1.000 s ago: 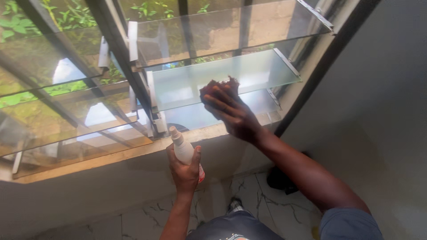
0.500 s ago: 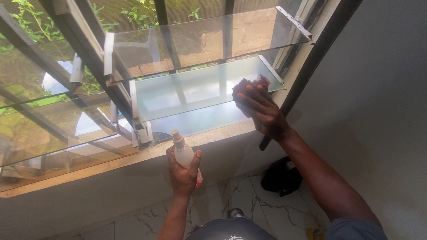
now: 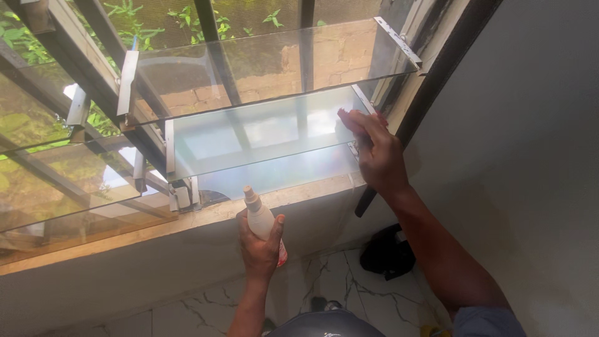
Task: The person cleans glass window louvers by spraying liquid from a bottle onto the panes and wiping them with a cloth, moving the panes to reach both sides.
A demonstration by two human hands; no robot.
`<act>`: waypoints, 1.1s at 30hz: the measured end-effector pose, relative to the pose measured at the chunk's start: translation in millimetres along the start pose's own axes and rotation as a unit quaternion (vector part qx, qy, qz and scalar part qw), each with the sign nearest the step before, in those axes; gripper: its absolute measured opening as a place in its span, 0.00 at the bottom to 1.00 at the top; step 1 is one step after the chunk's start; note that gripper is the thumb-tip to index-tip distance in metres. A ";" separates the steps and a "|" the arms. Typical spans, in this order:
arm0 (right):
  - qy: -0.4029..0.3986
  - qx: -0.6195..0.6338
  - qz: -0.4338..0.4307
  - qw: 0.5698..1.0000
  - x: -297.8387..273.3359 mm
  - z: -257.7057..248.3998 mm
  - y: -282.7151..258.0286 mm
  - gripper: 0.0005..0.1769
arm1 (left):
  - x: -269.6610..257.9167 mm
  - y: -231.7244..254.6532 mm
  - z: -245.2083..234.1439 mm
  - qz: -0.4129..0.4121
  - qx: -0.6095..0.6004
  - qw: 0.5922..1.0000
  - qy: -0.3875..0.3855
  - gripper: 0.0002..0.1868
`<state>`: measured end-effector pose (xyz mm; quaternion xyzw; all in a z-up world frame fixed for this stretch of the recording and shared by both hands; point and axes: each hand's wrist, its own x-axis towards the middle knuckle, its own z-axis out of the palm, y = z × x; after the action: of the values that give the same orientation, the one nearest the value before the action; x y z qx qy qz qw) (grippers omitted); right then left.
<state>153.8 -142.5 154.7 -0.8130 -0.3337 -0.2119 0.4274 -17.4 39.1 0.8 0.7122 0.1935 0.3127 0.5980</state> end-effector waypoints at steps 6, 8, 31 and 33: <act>-0.076 0.057 -0.027 0.995 11.2 34.1 -21.0 0.17 | -8.6 -5.7 -9.8 -0.022 0.013 0.999 0.029 0.29; -0.094 0.069 -0.071 0.991 1.1 50.4 -36.2 0.18 | -9.0 -6.4 -15.0 -0.018 0.001 0.999 0.033 0.28; -0.041 0.626 0.273 0.729 -110.9 83.2 -3.0 0.20 | -11.7 17.9 -70.7 0.032 -0.306 0.951 0.027 0.40; -0.057 0.605 0.336 0.720 -118.6 87.3 2.1 0.21 | -8.6 34.1 -74.5 0.031 -0.313 0.949 0.015 0.45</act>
<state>79.0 -113.3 31.2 -0.4504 -0.1201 0.2395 0.8517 -77.4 80.9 38.7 0.4901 0.0726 0.3868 0.7778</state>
